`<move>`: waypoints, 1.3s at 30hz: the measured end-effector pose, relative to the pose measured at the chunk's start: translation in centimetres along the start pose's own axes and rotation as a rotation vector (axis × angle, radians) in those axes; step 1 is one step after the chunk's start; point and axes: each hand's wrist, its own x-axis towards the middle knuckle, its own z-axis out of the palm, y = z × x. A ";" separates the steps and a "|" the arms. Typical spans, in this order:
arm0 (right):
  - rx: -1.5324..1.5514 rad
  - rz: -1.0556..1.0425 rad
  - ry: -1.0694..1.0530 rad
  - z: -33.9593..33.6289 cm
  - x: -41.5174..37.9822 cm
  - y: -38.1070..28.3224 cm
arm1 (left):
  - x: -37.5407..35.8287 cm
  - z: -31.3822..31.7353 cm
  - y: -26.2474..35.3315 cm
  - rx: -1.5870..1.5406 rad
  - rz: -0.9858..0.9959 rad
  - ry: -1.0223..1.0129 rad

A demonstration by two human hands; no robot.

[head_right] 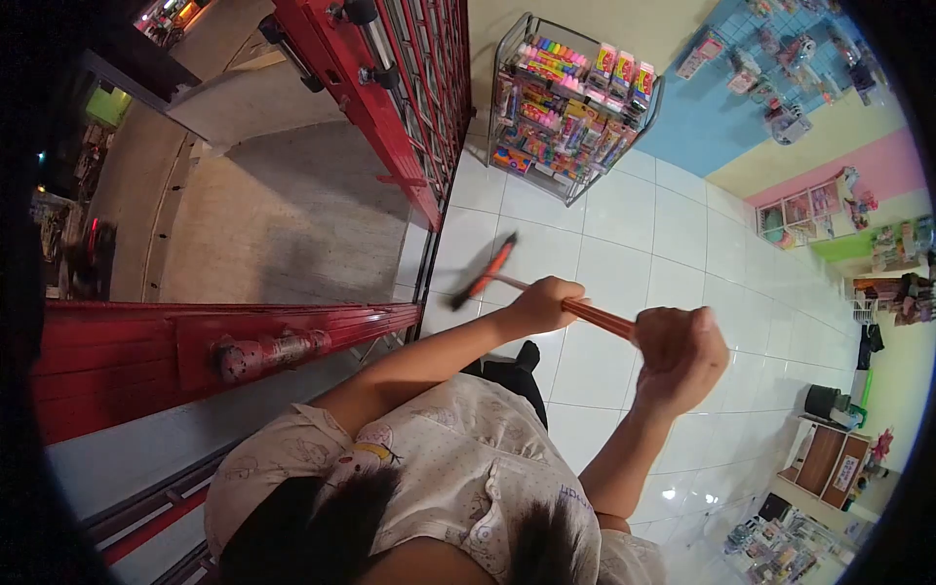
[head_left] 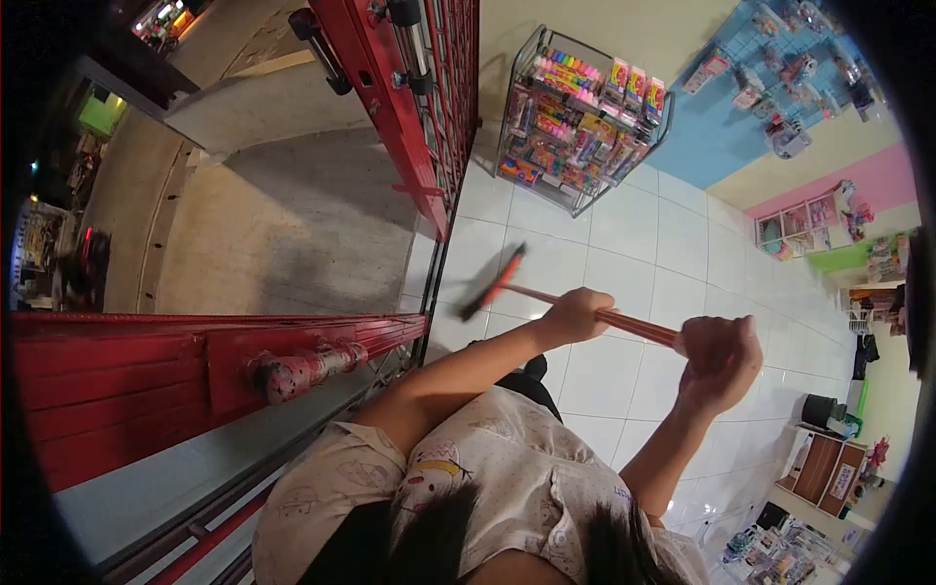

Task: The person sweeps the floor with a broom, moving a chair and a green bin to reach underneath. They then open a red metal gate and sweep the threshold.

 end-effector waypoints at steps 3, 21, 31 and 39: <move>-0.308 -0.133 -0.091 0.3 -2.0 4.5 | 0.1 0.7 -1.0 -0.062 -0.129 -0.097; -0.111 0.413 -0.717 3.5 -8.8 23.1 | -16.7 -10.3 -19.0 0.556 -0.486 0.109; -0.101 0.234 -0.079 -0.3 -0.8 10.7 | -7.5 -6.3 -9.0 0.394 -0.316 0.063; -0.153 -0.146 -0.172 0.8 -0.4 0.1 | 1.5 1.0 0.2 -0.112 -0.056 -0.098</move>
